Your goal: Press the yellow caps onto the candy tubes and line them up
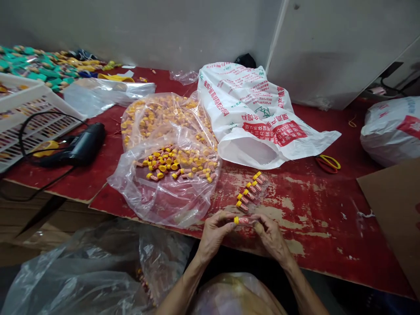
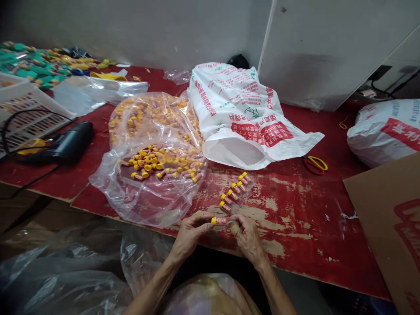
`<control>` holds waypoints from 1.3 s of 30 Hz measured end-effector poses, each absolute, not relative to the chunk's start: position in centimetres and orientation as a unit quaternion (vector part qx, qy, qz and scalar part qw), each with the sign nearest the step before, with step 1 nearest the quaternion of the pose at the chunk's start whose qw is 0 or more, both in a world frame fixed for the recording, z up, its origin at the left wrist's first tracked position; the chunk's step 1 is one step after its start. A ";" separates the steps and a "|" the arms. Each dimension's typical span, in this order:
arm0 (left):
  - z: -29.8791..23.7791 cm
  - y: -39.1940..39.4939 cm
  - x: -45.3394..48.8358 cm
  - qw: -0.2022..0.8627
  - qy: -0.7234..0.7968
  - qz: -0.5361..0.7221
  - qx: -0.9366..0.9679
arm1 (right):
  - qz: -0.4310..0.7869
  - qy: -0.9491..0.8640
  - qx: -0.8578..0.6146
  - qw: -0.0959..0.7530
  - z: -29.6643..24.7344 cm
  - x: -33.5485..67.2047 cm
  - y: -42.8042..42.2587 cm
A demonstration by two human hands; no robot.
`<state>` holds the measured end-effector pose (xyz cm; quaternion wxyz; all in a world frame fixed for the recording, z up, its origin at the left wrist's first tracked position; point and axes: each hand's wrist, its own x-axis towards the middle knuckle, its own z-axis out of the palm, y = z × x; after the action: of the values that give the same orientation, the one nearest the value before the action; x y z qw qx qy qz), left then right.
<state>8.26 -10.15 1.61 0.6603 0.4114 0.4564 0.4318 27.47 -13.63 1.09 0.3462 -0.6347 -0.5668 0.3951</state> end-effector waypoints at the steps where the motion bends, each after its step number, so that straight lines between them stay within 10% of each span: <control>1: 1.6 -10.2 8.2 0.663 0.454 0.433 0.409 | 0.414 -0.557 -0.630 0.349 1.1 27.5 -13.8; 39: 0.3 -10.9 7.0 0.713 0.438 0.426 0.343 | 0.462 -0.537 -0.617 0.341 1.8 26.5 -15.0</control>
<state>7.02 -10.86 0.34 0.7134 0.3430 0.4377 0.4263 26.49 -14.96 1.76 0.3410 -0.6174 -0.5373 0.4625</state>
